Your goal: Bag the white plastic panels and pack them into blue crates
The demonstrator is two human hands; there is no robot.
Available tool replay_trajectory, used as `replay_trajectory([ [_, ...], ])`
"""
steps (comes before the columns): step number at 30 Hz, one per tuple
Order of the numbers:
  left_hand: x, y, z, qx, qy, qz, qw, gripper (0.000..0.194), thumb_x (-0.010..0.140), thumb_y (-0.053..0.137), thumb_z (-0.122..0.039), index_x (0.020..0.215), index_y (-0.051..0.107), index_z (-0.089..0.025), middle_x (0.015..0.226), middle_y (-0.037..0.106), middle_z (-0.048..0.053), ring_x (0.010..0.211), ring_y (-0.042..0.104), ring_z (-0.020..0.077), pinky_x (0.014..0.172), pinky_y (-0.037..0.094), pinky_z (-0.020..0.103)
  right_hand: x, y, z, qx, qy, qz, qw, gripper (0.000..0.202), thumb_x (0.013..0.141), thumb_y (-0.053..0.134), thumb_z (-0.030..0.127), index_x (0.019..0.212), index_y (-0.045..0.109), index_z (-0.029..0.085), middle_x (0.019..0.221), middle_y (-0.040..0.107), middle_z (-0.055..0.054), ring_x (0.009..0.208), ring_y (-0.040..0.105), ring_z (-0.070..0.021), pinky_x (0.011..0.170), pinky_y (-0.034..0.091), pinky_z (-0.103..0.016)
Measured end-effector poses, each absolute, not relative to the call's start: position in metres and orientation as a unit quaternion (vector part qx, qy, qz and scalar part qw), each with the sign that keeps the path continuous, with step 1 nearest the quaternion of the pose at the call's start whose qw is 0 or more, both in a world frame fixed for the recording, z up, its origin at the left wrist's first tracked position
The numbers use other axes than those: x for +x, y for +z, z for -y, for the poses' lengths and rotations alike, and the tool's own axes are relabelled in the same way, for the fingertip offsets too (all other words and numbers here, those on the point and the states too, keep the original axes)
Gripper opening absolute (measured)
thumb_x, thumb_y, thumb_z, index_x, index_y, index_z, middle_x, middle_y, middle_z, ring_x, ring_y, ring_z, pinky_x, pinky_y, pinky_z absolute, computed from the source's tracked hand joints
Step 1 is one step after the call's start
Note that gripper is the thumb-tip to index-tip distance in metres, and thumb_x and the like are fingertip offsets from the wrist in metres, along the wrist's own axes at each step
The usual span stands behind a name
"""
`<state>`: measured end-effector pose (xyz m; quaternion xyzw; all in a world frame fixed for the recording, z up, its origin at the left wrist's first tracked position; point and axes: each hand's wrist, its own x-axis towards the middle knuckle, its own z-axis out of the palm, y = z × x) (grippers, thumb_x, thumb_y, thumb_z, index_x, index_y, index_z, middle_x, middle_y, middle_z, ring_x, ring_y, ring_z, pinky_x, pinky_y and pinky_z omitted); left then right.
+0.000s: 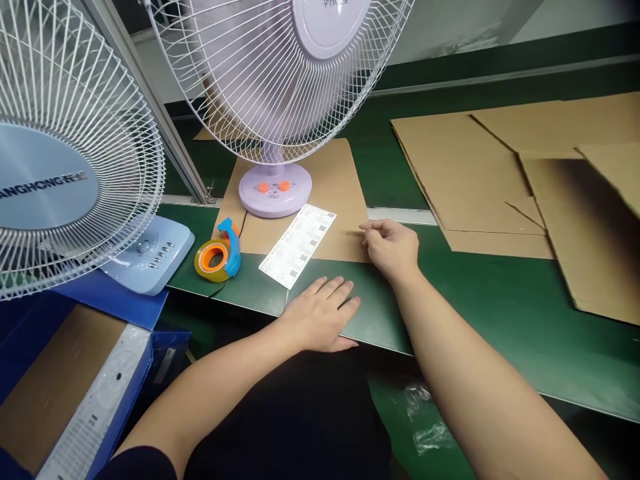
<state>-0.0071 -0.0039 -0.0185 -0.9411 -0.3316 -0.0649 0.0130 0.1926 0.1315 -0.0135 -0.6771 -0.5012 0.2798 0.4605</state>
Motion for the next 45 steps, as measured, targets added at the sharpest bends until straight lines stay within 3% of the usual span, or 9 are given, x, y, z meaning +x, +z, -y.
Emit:
replay_trajectory([
  [45,-0.007,-0.018,0.003,-0.941,-0.068,0.332,0.011,0.084,0.099,0.067,-0.069,0.155,0.057,-0.007,0.169,0.05,0.024,0.16,0.044,0.0382,0.135,0.032,0.052,0.202,-0.031,-0.137,-0.66,0.276,0.526,0.46,0.033,0.073,0.06,0.032,0.097,0.079,0.021,0.066,0.068,0.0,0.058,0.058,-0.0197,0.06,0.047,-0.033],
])
